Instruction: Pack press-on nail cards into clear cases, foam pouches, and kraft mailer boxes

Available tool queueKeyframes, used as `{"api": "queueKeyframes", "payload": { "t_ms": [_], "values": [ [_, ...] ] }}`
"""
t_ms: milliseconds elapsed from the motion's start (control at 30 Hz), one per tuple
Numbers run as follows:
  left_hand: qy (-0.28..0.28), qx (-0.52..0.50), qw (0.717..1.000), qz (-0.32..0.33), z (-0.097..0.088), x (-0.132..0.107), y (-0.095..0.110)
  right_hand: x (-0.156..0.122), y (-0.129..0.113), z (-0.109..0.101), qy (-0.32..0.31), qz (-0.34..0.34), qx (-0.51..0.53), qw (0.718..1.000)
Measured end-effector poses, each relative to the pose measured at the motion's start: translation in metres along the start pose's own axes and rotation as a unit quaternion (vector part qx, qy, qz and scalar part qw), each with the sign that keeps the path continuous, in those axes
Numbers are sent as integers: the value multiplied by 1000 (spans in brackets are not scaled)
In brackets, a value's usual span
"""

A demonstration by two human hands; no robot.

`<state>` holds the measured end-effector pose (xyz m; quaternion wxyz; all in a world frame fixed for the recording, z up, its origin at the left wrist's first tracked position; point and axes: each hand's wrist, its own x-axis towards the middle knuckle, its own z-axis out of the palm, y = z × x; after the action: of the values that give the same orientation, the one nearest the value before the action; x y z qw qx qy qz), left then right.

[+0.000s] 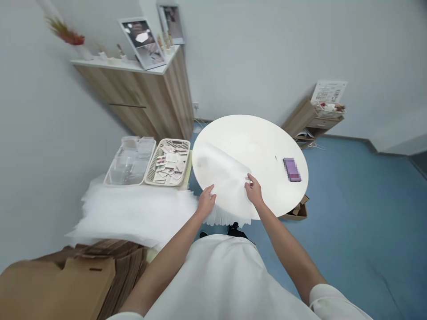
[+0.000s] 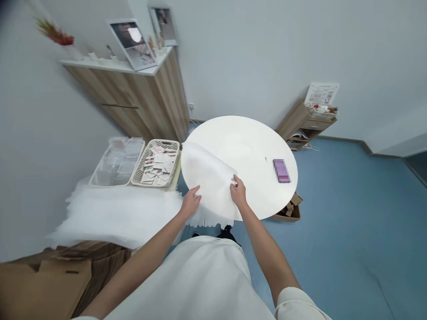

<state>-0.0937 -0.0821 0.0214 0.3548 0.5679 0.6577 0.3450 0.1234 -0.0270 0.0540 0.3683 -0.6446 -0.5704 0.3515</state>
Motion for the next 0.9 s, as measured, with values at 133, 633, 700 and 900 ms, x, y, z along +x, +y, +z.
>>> {"api": "queueKeyframes", "payload": {
  "t_ms": [133, 633, 700, 900],
  "values": [
    [-38, 27, 999, 15, 38, 24, 16, 17, 37, -32, 12, 42, -34, 998],
    [-66, 80, 992, -77, 135, 55, 41, 54, 97, -62, -159, -107, -346, 918],
    [-59, 128, 987, -72, 136, 54, 44, 47, 101, -56, -194, -101, -367, 904],
    [-70, 257, 964, -3, 135, 49, 55, 47, 112, -54, -197, -94, -378, 900]
  ]
}}
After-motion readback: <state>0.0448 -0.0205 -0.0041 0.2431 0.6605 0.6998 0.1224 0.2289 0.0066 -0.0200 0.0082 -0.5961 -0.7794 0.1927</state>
